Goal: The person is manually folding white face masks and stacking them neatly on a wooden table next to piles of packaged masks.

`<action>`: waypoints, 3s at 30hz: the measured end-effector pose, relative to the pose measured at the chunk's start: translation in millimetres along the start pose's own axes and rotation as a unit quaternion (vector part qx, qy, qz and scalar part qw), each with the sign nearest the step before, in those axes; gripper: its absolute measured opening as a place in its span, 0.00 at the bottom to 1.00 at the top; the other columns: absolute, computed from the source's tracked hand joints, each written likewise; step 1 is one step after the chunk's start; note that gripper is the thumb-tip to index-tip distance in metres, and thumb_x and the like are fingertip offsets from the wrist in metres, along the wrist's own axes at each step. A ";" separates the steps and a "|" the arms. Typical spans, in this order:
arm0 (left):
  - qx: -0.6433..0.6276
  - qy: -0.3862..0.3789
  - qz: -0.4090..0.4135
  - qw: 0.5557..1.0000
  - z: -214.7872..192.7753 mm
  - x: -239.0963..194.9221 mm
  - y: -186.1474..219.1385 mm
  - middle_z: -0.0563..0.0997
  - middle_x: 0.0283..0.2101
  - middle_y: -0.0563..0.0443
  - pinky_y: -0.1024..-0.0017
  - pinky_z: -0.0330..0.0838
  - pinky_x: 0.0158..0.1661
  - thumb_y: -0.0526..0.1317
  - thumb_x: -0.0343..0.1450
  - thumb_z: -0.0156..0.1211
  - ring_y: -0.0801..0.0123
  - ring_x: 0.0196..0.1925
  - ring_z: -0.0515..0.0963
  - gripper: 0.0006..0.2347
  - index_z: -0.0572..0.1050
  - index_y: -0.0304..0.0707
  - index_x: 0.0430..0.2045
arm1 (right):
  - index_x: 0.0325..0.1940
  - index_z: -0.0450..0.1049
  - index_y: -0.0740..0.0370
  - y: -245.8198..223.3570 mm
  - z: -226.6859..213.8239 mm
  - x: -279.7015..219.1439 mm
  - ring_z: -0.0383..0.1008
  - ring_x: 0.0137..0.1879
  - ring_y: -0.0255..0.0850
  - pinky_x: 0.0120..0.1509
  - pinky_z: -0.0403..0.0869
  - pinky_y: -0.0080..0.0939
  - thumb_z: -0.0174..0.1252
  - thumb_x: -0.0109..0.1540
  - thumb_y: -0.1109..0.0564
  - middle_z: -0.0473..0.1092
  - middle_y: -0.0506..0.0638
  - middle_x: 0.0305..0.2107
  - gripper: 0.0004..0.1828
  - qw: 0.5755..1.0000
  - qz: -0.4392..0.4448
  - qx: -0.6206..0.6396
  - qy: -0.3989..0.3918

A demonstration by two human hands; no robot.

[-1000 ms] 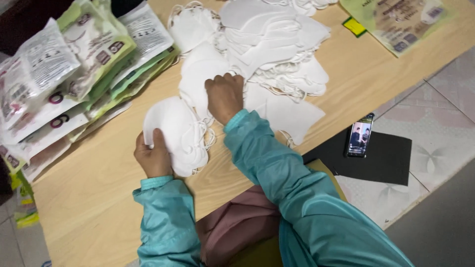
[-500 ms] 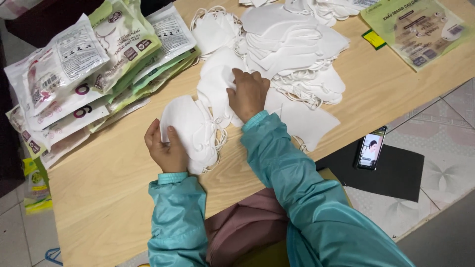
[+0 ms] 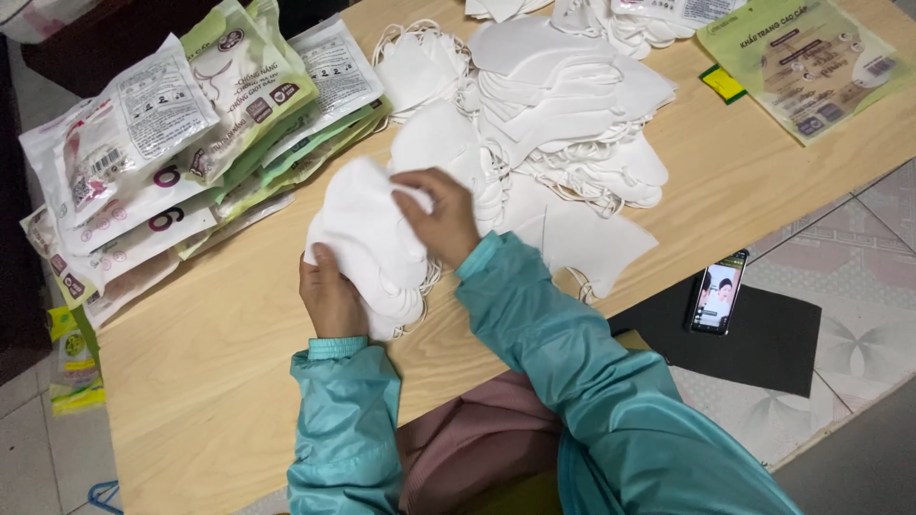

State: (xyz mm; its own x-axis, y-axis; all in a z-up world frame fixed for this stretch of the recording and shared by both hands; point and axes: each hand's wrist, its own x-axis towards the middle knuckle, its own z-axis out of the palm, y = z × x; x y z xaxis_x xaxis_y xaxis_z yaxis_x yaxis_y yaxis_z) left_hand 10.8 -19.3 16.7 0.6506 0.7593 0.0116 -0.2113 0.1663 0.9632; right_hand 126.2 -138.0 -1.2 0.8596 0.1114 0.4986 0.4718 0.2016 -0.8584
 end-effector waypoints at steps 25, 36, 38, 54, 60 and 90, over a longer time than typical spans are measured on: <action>0.166 -0.025 0.104 0.980 -22.3 4.3 -30.1 0.77 0.57 0.34 0.55 0.70 0.63 0.24 0.74 0.54 0.52 0.64 0.74 0.15 0.76 0.33 0.53 | 0.52 0.81 0.55 -1.3 -51.4 28.9 0.71 0.55 0.47 0.57 0.64 0.48 0.60 0.63 0.55 0.76 0.51 0.45 0.14 0.823 0.083 -0.527 -0.195; 0.171 -0.015 0.104 0.980 -18.1 5.7 -26.0 0.80 0.51 0.33 0.56 0.74 0.57 0.41 0.80 0.53 0.54 0.56 0.80 0.12 0.79 0.33 0.50 | 0.47 0.78 0.52 1.1 -20.1 3.9 0.72 0.47 0.47 0.53 0.66 0.51 0.57 0.66 0.54 0.72 0.46 0.38 0.07 0.878 -0.294 -0.377 -0.029; 0.144 -0.018 0.067 0.987 -8.3 -6.9 -8.0 0.79 0.51 0.35 0.57 0.76 0.56 0.48 0.80 0.50 0.57 0.53 0.80 0.17 0.79 0.34 0.50 | 0.45 0.78 0.54 2.9 -3.5 -11.0 0.72 0.46 0.49 0.52 0.68 0.52 0.55 0.67 0.53 0.72 0.48 0.37 0.08 0.890 -0.303 -0.337 -0.056; 0.148 -0.001 0.128 0.981 -23.4 9.3 -30.0 0.66 0.65 0.25 0.46 0.64 0.66 0.22 0.73 0.56 0.46 0.67 0.69 0.30 0.56 0.42 0.71 | 0.53 0.77 0.57 -2.4 -28.9 0.3 0.72 0.52 0.52 0.56 0.66 0.56 0.58 0.66 0.46 0.75 0.53 0.42 0.17 0.889 -0.166 -0.394 -0.166; 0.187 -0.018 0.143 0.972 -31.2 16.3 -46.2 0.73 0.60 0.35 0.57 0.69 0.63 0.22 0.74 0.53 0.56 0.64 0.72 0.18 0.74 0.36 0.58 | 0.58 0.78 0.57 -4.4 -51.3 22.5 0.67 0.60 0.54 0.62 0.63 0.56 0.66 0.57 0.54 0.73 0.55 0.52 0.24 0.830 0.053 -0.483 -0.275; 0.057 0.024 0.002 0.998 12.8 -16.3 3.2 0.82 0.41 0.52 0.70 0.84 0.49 0.51 0.78 0.57 0.73 0.41 0.85 0.13 0.79 0.43 0.46 | 0.41 0.72 0.51 -12.4 10.9 -33.7 0.77 0.37 0.48 0.41 0.73 0.49 0.51 0.65 0.52 0.72 0.47 0.28 0.05 0.909 -0.300 -0.229 -0.176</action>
State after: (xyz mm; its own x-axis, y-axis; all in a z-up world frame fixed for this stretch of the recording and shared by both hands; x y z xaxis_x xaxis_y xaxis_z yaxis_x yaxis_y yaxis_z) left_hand 8.9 -39.2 23.0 0.6134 0.7898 0.0042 -0.1277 0.0939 0.9874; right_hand 89.3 -133.7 -6.0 0.3426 0.4353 0.8326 0.9365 -0.0879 -0.3394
